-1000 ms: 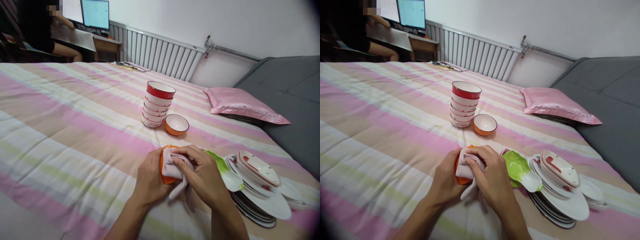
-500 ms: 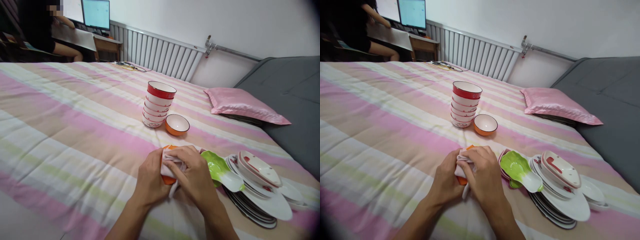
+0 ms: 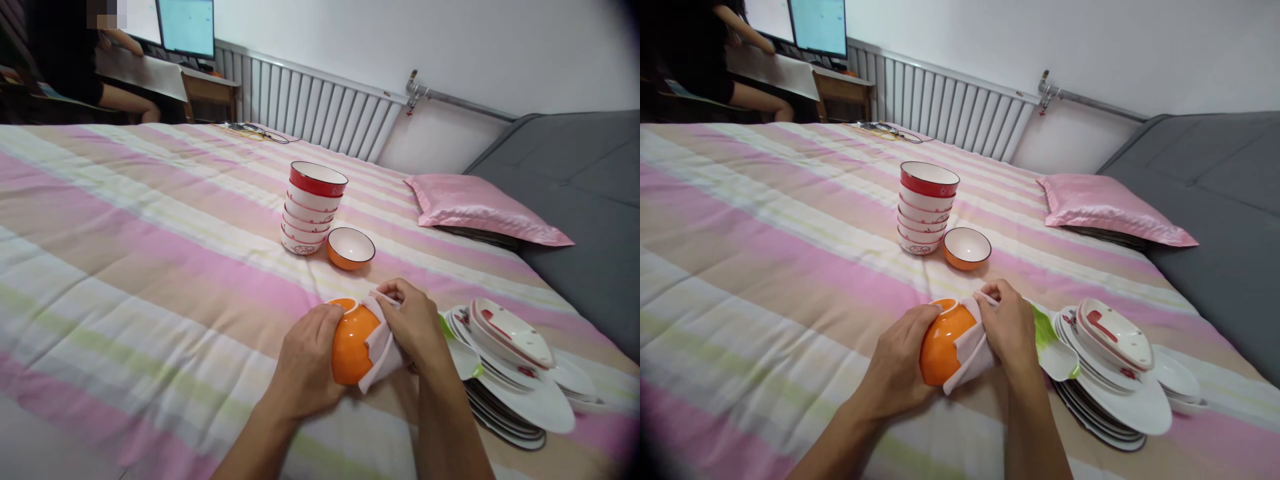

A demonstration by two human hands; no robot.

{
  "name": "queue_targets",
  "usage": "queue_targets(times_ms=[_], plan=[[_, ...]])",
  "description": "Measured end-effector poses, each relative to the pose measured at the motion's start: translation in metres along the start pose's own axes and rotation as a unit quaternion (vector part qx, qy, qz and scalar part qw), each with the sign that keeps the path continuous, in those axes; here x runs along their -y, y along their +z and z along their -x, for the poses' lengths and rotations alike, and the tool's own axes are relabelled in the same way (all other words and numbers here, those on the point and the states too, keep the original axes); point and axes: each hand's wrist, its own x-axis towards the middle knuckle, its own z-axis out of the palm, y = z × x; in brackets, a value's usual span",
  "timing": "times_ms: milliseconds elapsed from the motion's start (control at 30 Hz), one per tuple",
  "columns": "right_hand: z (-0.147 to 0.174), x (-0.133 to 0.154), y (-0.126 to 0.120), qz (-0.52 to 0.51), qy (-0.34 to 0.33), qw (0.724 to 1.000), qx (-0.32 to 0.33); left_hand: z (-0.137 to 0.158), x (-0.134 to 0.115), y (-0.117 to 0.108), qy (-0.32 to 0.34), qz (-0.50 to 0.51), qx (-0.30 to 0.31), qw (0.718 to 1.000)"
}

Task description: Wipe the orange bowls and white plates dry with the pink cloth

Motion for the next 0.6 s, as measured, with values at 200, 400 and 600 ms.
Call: queue_targets(times_ms=[200,400,600], plan=[[0.003,0.007,-0.002,-0.019,-0.032,0.999,0.034,0.000,0.001,-0.001,-0.009,0.013,-0.010,1.000],[0.018,0.024,-0.007,-0.042,-0.152,0.982,0.106,0.000,0.004,-0.002,-0.058,0.009,-0.052,0.997],[0.028,0.036,-0.002,-0.036,-0.236,0.968,0.082,0.001,0.003,-0.004,-0.072,0.008,-0.064,0.995]])
